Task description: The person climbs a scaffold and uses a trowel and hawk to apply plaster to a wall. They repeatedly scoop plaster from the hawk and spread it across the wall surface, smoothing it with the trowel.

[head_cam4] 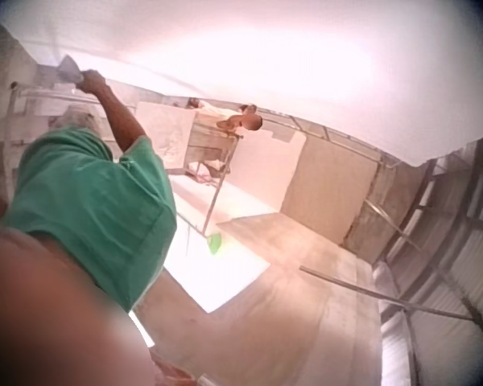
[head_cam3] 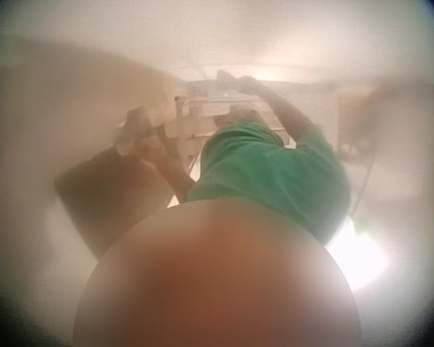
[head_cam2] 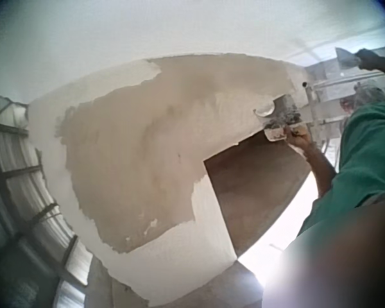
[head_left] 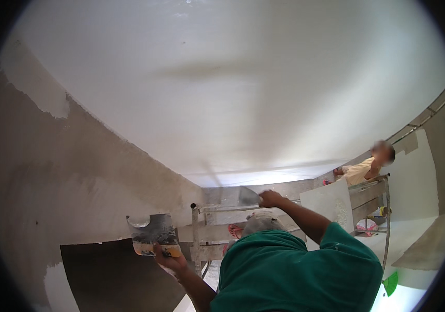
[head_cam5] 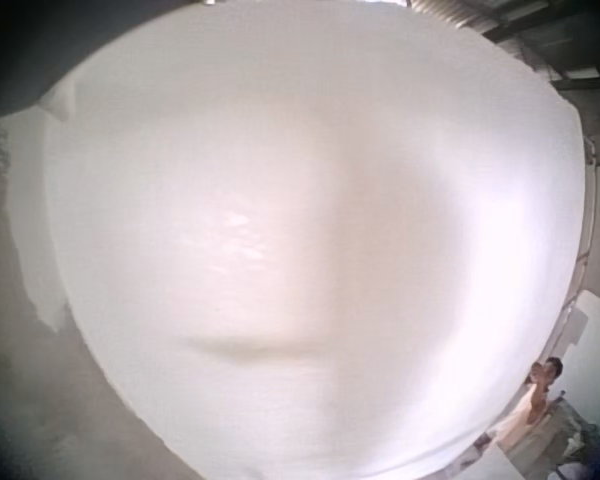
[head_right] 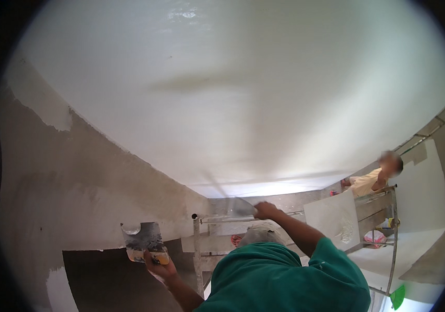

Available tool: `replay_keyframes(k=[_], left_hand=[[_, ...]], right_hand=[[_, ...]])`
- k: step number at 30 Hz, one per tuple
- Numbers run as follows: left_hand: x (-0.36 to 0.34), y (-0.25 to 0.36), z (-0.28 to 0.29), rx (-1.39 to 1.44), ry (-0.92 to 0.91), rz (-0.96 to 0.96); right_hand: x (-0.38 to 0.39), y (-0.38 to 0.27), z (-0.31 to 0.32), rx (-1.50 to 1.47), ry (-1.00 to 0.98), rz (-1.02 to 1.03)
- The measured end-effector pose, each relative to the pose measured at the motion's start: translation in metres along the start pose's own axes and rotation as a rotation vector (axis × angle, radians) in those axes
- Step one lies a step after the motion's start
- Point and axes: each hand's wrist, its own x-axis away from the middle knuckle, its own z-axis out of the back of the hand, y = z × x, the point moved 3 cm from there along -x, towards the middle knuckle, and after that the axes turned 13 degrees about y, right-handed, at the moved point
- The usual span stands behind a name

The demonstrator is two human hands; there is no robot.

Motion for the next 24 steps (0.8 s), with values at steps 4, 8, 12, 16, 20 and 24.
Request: replay_keyframes(k=[4, 8, 12, 16, 20, 24], left_hand=[[0.003, -0.005, -0.012, -0.011, -0.009, 0.069], [-0.011, -0.016, 0.006, 0.013, 0.001, 0.163], [-0.022, -0.021, 0.022, 0.012, 0.012, 0.254], [-0.034, -0.019, 0.047, -0.011, -0.022, 0.292], [-0.042, -0.016, 0.054, -0.04, -0.042, 0.29], [-0.05, -0.017, 0.062, -0.025, -0.04, 0.312]], right_hand=[[0.044, 0.05, -0.069, -0.054, -0.243, -0.201], [0.064, 0.088, -0.112, -0.221, -0.103, -0.364], [0.078, 0.103, -0.137, 0.033, 0.084, -0.399], [0.093, 0.094, -0.151, 0.055, 0.083, -0.509], [0.088, 0.101, -0.184, 0.009, 0.041, -0.511], [0.087, 0.108, -0.212, -0.008, 0.068, -0.471]])
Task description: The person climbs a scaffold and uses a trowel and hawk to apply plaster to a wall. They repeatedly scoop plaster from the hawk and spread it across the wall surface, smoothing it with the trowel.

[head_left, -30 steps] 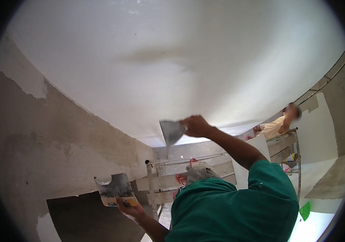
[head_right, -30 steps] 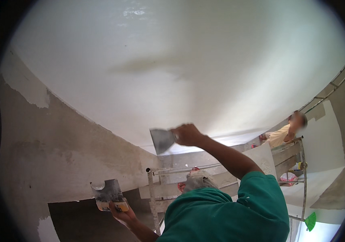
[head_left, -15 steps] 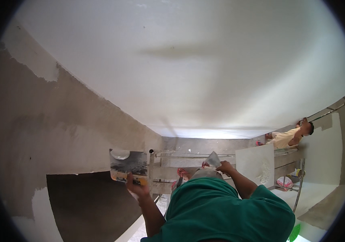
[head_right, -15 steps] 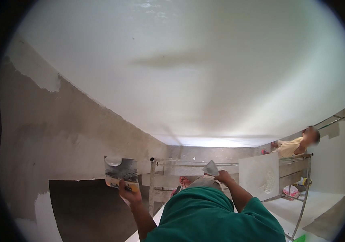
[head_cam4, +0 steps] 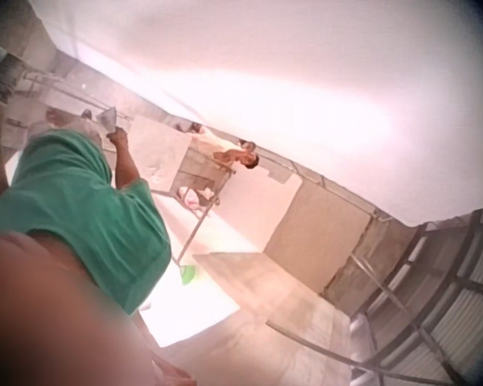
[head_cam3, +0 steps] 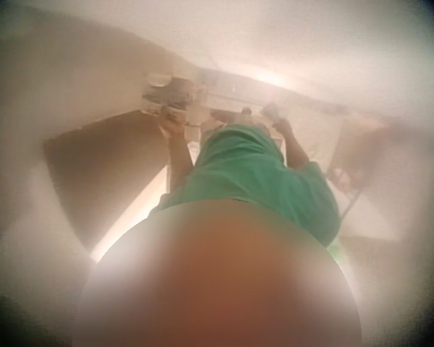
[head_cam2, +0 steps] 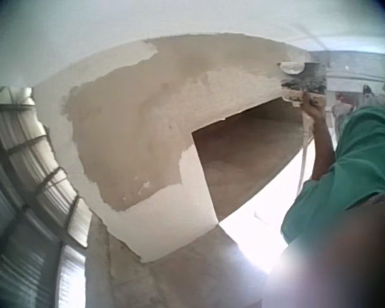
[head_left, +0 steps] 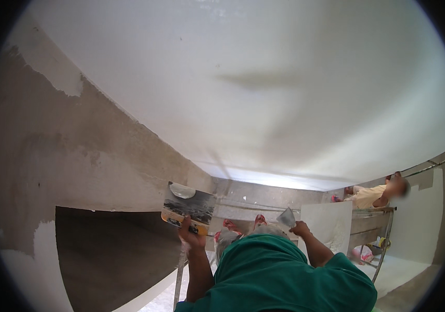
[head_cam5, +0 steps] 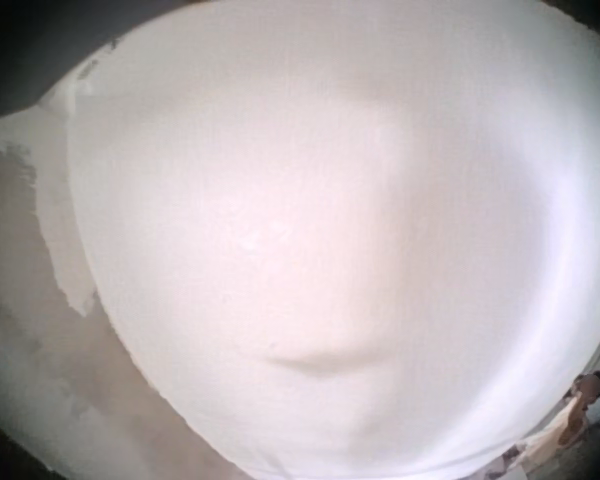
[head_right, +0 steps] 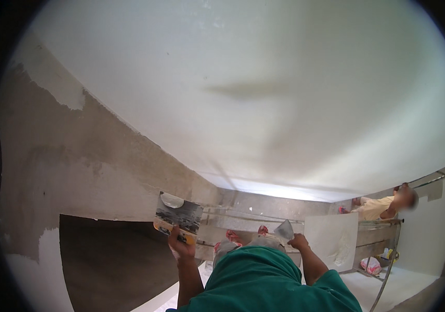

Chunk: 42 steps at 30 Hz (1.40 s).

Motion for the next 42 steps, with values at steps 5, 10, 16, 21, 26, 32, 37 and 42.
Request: replay_keyframes(k=[5, 10, 16, 21, 26, 32, 37, 42], left_hand=[[-0.005, -0.001, 0.008, -0.017, 0.06, -0.049], [-0.005, 0.009, 0.017, -0.001, 0.094, -0.062], [0.008, 0.034, 0.019, 0.034, 0.235, -0.287], [0.021, 0.059, 0.033, 0.069, 0.241, -0.44], [0.014, 0.055, 0.086, 0.114, 0.254, -0.407], [0.028, 0.049, 0.061, 0.082, 0.221, -0.432], [0.016, 0.045, 0.093, 0.086, 0.255, -0.379], [-0.001, 0.07, 0.029, 0.141, 0.173, -0.348]], right_hand=[[-0.004, -0.003, 0.007, 0.091, -0.066, -0.012], [-0.042, 0.032, -0.025, -0.074, 0.01, 0.069], [-0.038, 0.043, -0.004, -0.475, -0.108, -0.121], [-0.025, 0.036, 0.01, -0.452, -0.176, -0.145], [-0.051, -0.01, 0.026, -0.984, -0.446, -0.099], [0.031, -0.236, 0.19, -1.801, -1.434, 0.268], [0.038, -0.252, 0.172, -1.811, -1.361, 0.425], [-0.032, -0.173, 0.08, -0.629, -0.211, 0.476]])
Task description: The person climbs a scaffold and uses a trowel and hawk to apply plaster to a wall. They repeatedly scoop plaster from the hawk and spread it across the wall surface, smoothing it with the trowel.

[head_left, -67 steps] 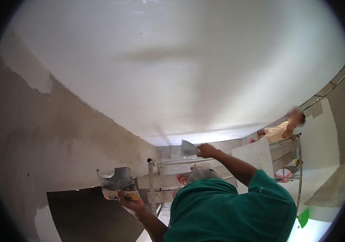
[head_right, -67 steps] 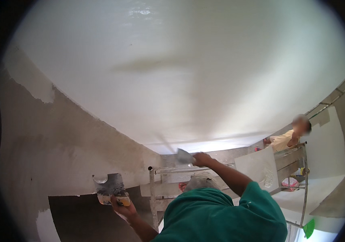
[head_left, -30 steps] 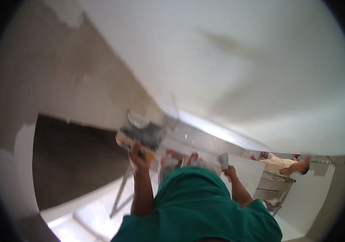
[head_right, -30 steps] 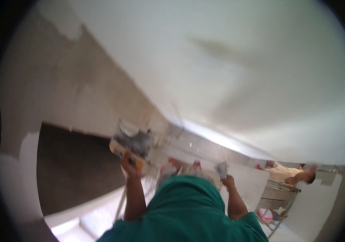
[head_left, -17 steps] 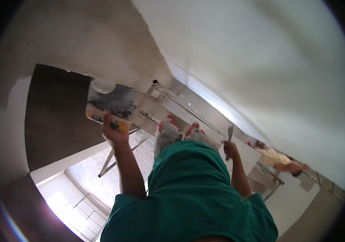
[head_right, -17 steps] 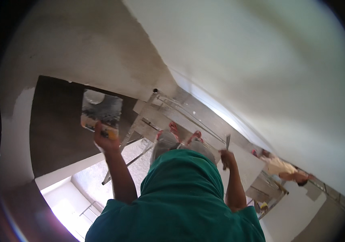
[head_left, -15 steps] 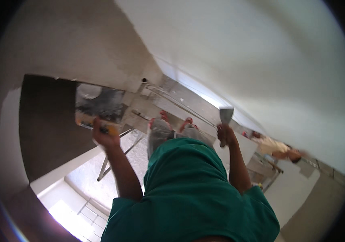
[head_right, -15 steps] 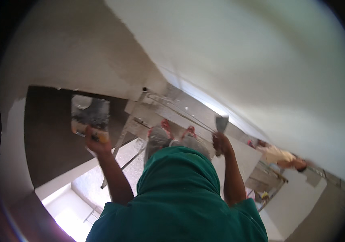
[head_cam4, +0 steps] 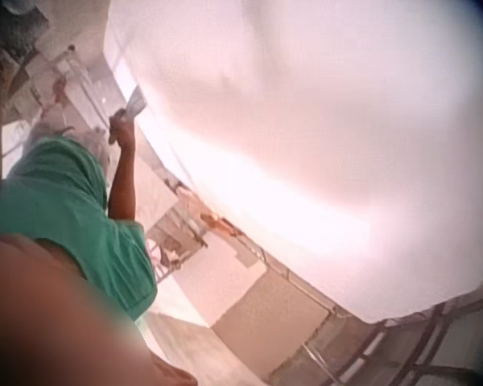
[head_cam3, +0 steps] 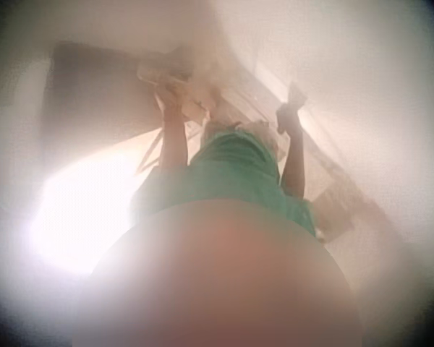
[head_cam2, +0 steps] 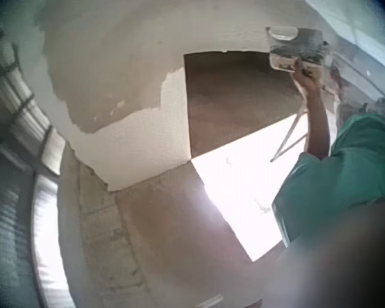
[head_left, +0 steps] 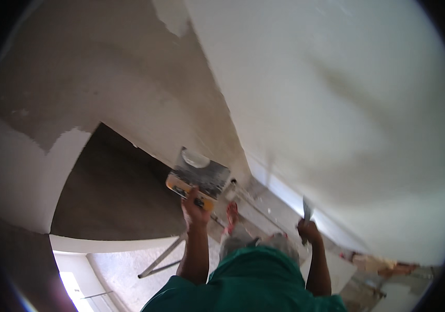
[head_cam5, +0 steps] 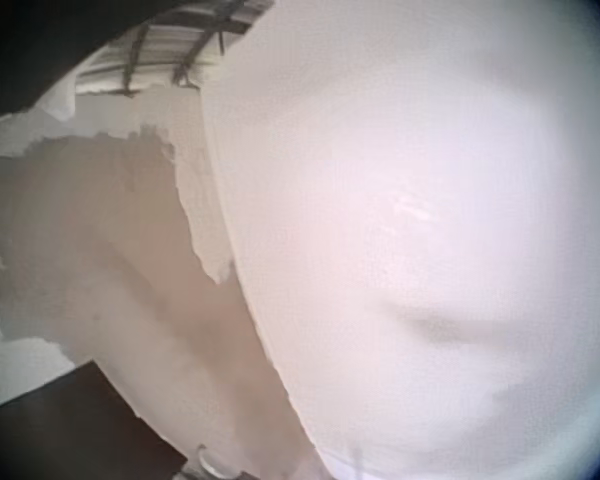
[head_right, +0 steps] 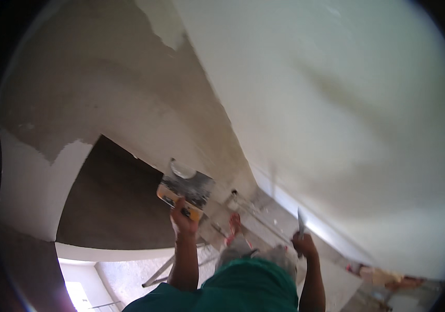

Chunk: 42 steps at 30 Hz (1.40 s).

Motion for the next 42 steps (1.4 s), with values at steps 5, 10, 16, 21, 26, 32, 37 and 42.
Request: replay_keyframes(k=[5, 10, 16, 21, 26, 32, 37, 42], left_hand=[[-0.017, -0.002, -0.071, -0.043, -0.194, -0.144], [-0.016, 0.05, -0.102, -0.097, -0.305, -0.276], [-0.117, 0.109, -0.247, -0.204, -0.225, -0.54], [-0.14, 0.212, -0.413, -0.862, -0.459, -1.447], [-0.136, 0.253, -0.55, -1.247, 0.099, -2.756], [-0.176, 0.255, -0.618, -1.571, 0.327, -2.841], [-0.197, 0.252, -0.631, -1.473, 0.366, -2.958], [-0.215, 0.238, -0.623, -1.591, 0.373, -2.906]], right_hand=[[0.05, 0.118, -0.018, 0.853, -0.064, -0.245], [0.136, 0.147, -0.068, 0.238, -0.084, -0.605], [0.139, 0.147, -0.116, 0.038, -0.123, -0.698], [0.122, 0.127, -0.167, 0.026, -0.17, -0.633], [0.097, 0.089, -0.207, 0.026, -0.198, -0.561], [0.08, 0.068, -0.226, 0.015, -0.19, -0.535], [0.08, 0.068, -0.231, 0.004, -0.199, -0.543], [0.08, 0.078, -0.234, 0.018, -0.226, -0.534]])
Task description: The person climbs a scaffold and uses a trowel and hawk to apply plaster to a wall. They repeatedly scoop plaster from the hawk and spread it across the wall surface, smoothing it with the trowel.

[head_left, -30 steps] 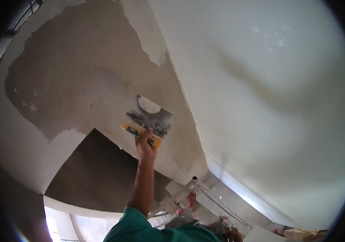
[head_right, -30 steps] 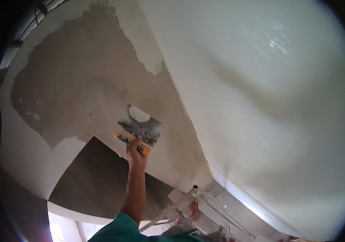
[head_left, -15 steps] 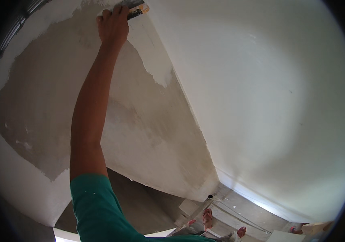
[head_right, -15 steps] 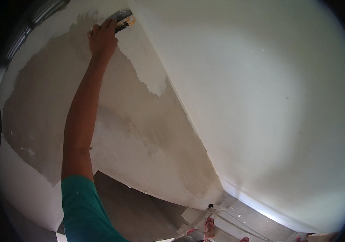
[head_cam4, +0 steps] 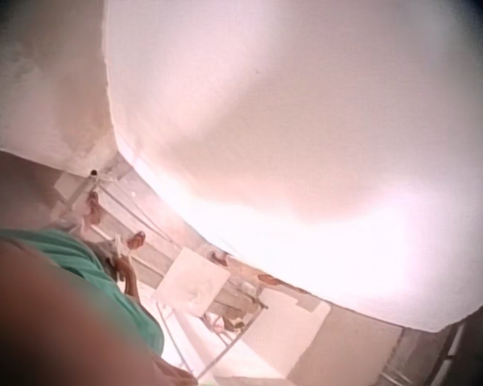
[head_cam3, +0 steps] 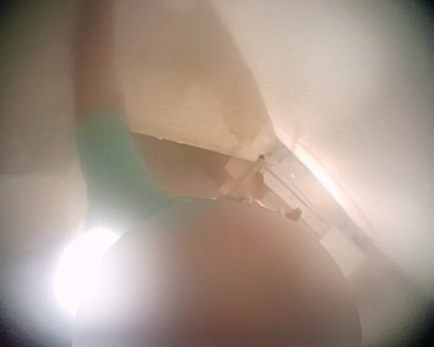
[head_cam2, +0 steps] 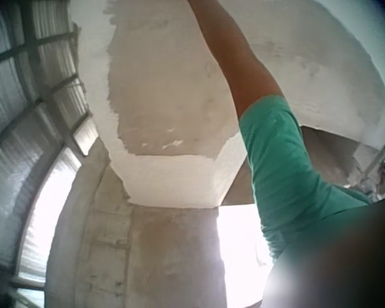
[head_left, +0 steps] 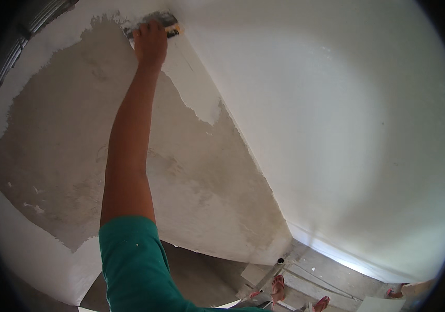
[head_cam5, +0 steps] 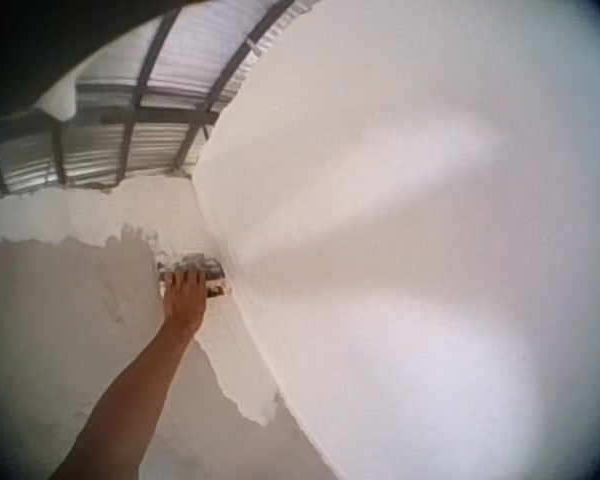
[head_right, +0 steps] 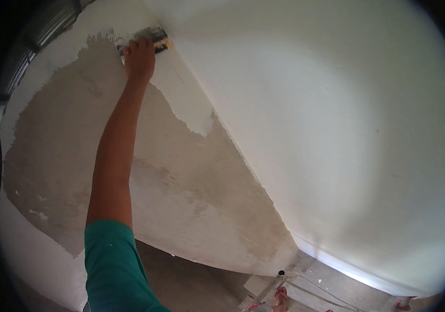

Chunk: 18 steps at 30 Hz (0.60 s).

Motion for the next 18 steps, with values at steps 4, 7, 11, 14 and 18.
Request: replay_keyframes(k=[4, 7, 11, 14, 18], left_hand=[[0.049, 0.037, 0.04, 0.138, -0.149, -0.063], [0.042, 0.025, 0.05, 0.129, -0.038, -0.012], [-0.014, -0.042, 0.032, -0.009, -0.018, 0.04], [-0.033, -0.045, 0.018, -0.065, -0.045, 0.025], [-0.034, -0.025, 0.009, -0.058, -0.127, 0.043]], right_hand=[[-0.001, 0.011, 0.002, -0.003, 0.001, -0.01], [-0.005, 0.022, 0.003, -0.008, 0.003, -0.016], [-0.002, 0.031, 0.006, 0.017, -0.037, -0.018], [-0.003, 0.041, 0.008, 0.021, -0.044, -0.023], [-0.002, 0.054, 0.011, 0.022, -0.049, -0.04]])
